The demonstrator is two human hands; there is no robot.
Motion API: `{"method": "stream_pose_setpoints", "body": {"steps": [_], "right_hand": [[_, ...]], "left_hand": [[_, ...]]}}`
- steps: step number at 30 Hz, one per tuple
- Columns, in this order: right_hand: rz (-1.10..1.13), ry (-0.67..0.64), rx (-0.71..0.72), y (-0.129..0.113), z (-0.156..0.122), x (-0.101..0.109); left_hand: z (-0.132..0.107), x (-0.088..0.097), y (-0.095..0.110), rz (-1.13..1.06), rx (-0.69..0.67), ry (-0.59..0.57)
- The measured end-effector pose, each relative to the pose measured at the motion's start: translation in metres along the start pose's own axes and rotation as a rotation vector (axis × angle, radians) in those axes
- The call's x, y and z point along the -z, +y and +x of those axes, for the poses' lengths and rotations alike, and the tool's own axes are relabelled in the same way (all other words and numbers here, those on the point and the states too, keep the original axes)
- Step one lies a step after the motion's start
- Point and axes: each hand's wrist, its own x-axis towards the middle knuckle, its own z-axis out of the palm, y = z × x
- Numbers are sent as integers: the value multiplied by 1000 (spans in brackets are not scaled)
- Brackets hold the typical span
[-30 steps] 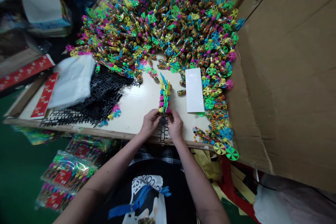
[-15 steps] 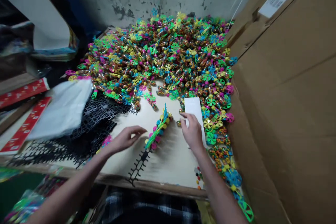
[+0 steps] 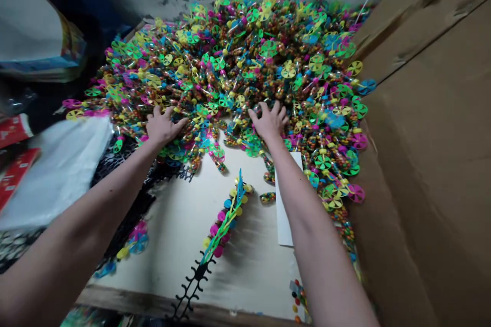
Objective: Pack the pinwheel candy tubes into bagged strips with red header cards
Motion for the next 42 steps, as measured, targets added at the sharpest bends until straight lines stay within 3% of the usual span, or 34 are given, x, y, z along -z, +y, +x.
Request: {"method": "stream_pose_setpoints", "body": {"steps": [4, 8, 13, 17, 23, 27, 32, 34, 36, 39, 42], "right_hand": [[53, -66, 171, -10, -17, -6], [120, -155, 354, -9, -38, 1], [142, -238, 539, -4, -70, 11], [122, -257, 574, 4, -94, 20], [127, -100, 422, 24, -115, 41], [212, -42, 383, 21, -126, 68], [332, -68, 440, -13, -150, 108], [373, -107, 491, -32, -164, 120], [378, -141, 569, -51, -177, 126], [286, -153, 705, -72, -193, 126], [194, -184, 808, -81, -201, 120]], "left_hand": [[-16, -15, 19, 19, -113, 4], [-42, -20, 35, 75, -250, -99], [-78, -15, 37, 75, -242, -122], [-106, -8, 25, 82, -321, -129], [-140, 1, 3, -56, -487, -196], [-158, 7, -7, -359, -357, -154], [-176, 23, -10, -948, -42, -71], [-184, 33, -7, -1148, 60, -143], [-195, 43, -1, -1266, 125, -290], [-212, 56, 9, -1339, 147, -544], [-224, 67, 14, -1367, 121, -670]]}}
